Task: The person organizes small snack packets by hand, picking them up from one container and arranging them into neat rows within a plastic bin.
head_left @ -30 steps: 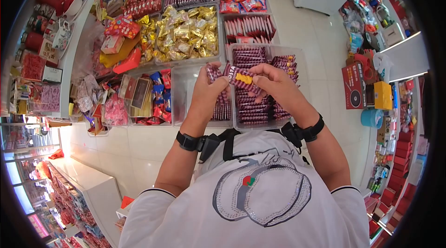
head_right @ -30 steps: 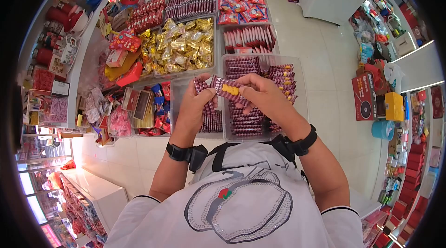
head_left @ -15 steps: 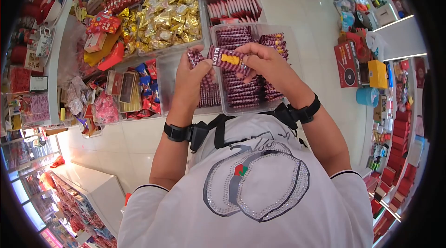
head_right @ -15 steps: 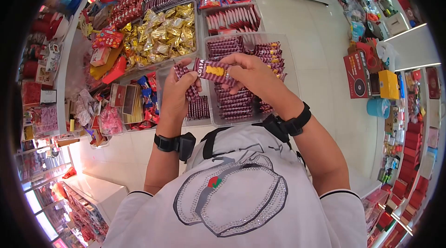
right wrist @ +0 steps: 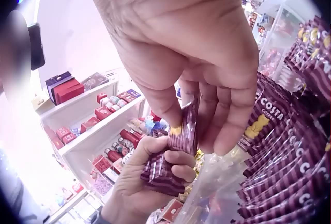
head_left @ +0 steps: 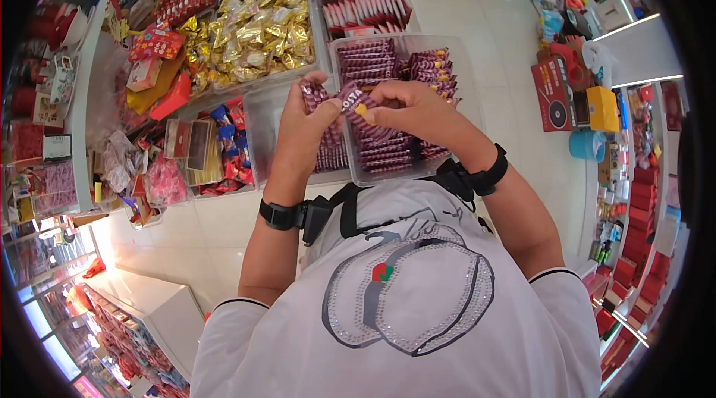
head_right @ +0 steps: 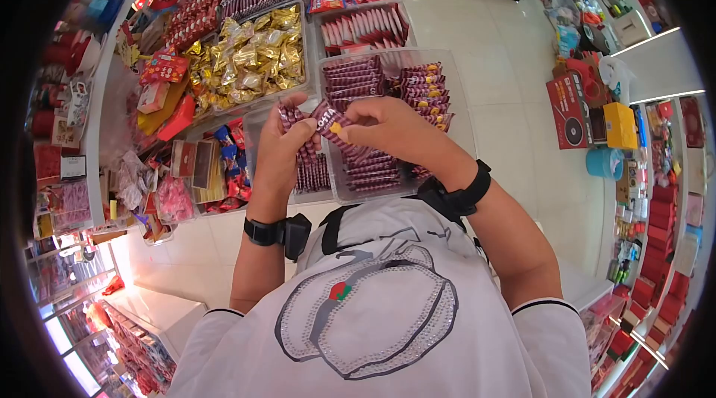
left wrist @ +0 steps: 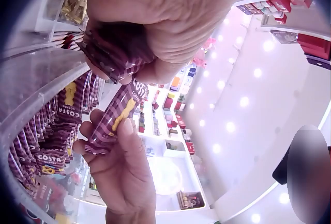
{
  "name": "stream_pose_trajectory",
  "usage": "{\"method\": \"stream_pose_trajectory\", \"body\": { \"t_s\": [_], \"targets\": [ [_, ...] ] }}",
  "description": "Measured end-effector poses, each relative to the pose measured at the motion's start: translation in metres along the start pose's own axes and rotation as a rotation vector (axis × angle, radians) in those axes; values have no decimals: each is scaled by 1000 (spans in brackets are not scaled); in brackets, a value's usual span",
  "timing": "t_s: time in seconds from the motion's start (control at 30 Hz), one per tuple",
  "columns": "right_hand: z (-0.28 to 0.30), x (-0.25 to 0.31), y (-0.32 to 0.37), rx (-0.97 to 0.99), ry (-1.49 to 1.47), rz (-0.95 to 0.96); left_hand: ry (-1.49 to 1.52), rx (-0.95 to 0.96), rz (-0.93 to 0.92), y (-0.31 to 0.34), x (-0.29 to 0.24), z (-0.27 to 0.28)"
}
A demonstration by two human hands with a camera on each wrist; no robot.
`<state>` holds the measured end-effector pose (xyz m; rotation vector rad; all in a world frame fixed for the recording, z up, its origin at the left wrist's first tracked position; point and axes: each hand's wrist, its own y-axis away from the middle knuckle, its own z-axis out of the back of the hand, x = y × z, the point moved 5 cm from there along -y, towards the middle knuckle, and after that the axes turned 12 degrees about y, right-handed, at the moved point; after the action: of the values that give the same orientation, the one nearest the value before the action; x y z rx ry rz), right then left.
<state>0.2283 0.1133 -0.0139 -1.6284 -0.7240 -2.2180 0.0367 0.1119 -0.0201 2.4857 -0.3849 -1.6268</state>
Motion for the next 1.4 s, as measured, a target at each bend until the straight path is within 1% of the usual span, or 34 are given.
{"method": "stream_pose_trajectory", "body": {
  "t_s": [0.1,0.13,0.2,0.3,0.33,0.43,0.47,0.57,0.67,0.77,0.87,0.97,1.07,1.17,1.27,1.4],
  "targets": [
    [-4,4,-1,-72,241,119,-81,67,-9,1,4,-9],
    [-4,6,0,-55,206,82,-106,95,-16,1,5,-11],
    [-3,15,3,-20,136,10,-59,72,-3,0,5,-10],
    [24,6,1,-203,211,51,36,-2,7,-6,0,2],
    [32,0,-1,-221,78,69,71,-35,8,-8,-2,9],
    [61,-4,8,-319,192,-154,205,-72,-34,-9,-6,26],
    [63,0,11,-317,178,-182,211,-87,-30,-9,-6,31],
    [60,-18,8,-367,48,-61,208,-86,-41,-6,-1,40],
    [46,-25,2,-376,-22,7,188,-84,-11,-4,6,45],
    [40,-37,-6,-405,336,88,185,-87,-10,-3,7,46],
    [31,-35,-8,-339,352,66,187,-101,-13,-1,6,49],
    [29,-33,-6,-336,483,99,201,-105,-17,1,5,51],
    [29,-38,-4,-384,755,155,192,-107,-5,3,4,51],
    [28,-19,3,-437,997,234,187,-110,-3,4,5,53],
    [30,-15,1,-400,977,201,183,-101,-11,3,7,56],
    [36,-8,-6,-413,889,249,174,-98,-12,1,6,55]
  ]
}}
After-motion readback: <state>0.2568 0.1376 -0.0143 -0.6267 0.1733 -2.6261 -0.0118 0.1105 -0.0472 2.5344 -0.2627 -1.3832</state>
